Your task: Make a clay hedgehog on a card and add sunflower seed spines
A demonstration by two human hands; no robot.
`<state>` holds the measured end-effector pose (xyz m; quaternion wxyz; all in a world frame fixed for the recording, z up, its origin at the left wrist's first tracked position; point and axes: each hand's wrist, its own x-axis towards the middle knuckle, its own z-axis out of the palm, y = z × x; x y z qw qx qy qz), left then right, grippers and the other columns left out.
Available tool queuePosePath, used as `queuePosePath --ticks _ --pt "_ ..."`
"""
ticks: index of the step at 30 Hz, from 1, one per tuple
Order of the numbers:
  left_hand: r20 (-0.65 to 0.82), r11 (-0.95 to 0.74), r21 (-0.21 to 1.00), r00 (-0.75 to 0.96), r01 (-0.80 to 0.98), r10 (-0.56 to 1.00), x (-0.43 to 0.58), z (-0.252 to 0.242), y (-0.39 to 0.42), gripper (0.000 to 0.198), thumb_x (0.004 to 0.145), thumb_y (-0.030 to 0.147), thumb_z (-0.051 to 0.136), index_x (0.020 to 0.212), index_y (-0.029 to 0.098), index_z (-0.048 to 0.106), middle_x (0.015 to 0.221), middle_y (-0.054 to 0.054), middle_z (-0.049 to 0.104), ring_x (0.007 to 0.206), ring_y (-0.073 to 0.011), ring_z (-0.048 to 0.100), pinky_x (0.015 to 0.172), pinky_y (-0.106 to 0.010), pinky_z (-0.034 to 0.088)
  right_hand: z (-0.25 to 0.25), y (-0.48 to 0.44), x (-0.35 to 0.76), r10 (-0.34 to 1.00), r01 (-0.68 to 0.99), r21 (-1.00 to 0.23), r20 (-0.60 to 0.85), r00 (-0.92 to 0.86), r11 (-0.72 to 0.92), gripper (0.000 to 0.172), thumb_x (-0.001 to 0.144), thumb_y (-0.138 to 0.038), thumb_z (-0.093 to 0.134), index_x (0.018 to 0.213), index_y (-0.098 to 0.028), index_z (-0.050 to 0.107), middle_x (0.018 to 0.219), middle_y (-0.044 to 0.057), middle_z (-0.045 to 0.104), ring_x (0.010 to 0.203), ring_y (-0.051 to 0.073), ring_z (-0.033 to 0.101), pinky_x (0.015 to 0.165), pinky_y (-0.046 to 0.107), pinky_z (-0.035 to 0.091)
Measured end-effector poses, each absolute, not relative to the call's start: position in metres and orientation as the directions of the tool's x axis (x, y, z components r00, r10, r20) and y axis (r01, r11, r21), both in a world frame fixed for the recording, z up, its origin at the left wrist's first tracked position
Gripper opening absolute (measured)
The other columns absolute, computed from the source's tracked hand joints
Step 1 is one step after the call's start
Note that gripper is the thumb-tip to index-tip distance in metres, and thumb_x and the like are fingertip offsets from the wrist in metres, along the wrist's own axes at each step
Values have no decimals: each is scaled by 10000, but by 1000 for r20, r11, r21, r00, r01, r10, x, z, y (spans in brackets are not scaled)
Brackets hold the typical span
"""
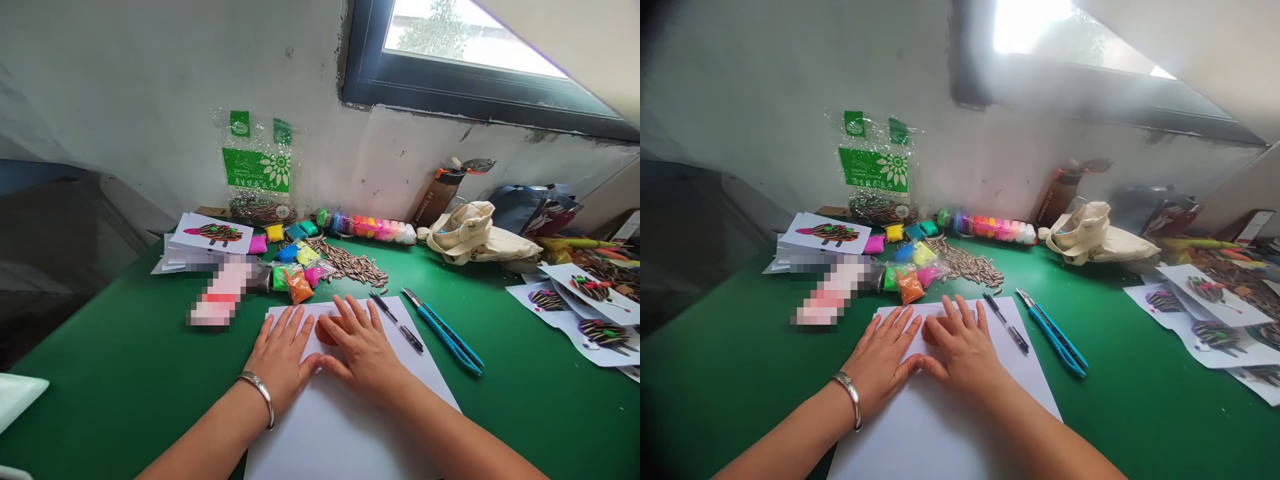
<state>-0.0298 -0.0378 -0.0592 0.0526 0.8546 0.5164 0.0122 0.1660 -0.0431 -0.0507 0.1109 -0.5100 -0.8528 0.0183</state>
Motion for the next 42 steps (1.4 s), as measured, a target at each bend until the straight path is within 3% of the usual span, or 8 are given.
queuePosePath --ticks 10,16,21,26,32,38,42 --pt "-59 -457 132 467 880 882 -30 -56 -38 616 927 560 319 1432 208 342 1516 -94 268 1397 -315 225 1108 -588 190 -53 -42 167 887 865 -200 142 -440 461 621 865 -677 365 1379 -333 424 1513 91 291 1380 357 223 1063 640 172" --pt "-80 -446 115 456 888 887 -30 -56 -37 594 932 531 329 1441 224 320 1520 -79 256 1401 -308 216 1110 -584 194 -52 -41 167 901 874 -220 113 -419 433 555 876 -665 349 1285 -333 525 1494 75 335 1384 357 214 1070 650 124" --pt "-81 -448 116 458 887 885 -29 -56 -37 598 931 530 327 1441 218 320 1520 -82 256 1400 -310 216 1109 -588 189 -52 -40 168 908 875 -245 111 -403 418 589 881 -667 327 1366 -350 433 1520 82 278 1391 359 192 1065 657 129" --pt "-74 -450 114 460 886 885 -29 -56 -38 577 934 504 344 1436 218 335 1515 -86 277 1396 -311 230 1107 -585 194 -53 -41 168 902 873 -227 117 -416 432 549 881 -659 349 1313 -353 494 1501 71 320 1382 352 219 1067 648 146" --pt "-27 -470 124 476 874 879 -31 -58 -37 606 924 548 345 1421 201 367 1502 -102 317 1389 -317 246 1104 -575 203 -53 -43 168 869 845 -209 154 -470 493 582 885 -656 347 1400 -386 373 1523 62 270 1391 354 187 1062 652 133" --pt "-44 -467 116 474 877 879 -32 -56 -38 603 925 539 349 1426 203 358 1508 -95 301 1390 -315 245 1105 -574 194 -51 -44 167 844 833 -153 185 -504 531 539 905 -621 345 1361 -354 449 1491 71 337 1378 352 212 1070 639 119" --pt "-69 -459 116 469 881 881 -30 -53 -38 598 928 522 350 1426 191 358 1512 -95 288 1397 -311 226 1113 -568 185 -55 -44 168 835 828 -142 198 -513 542 551 912 -605 348 1406 -363 378 1507 64 307 1379 349 208 1067 634 134"
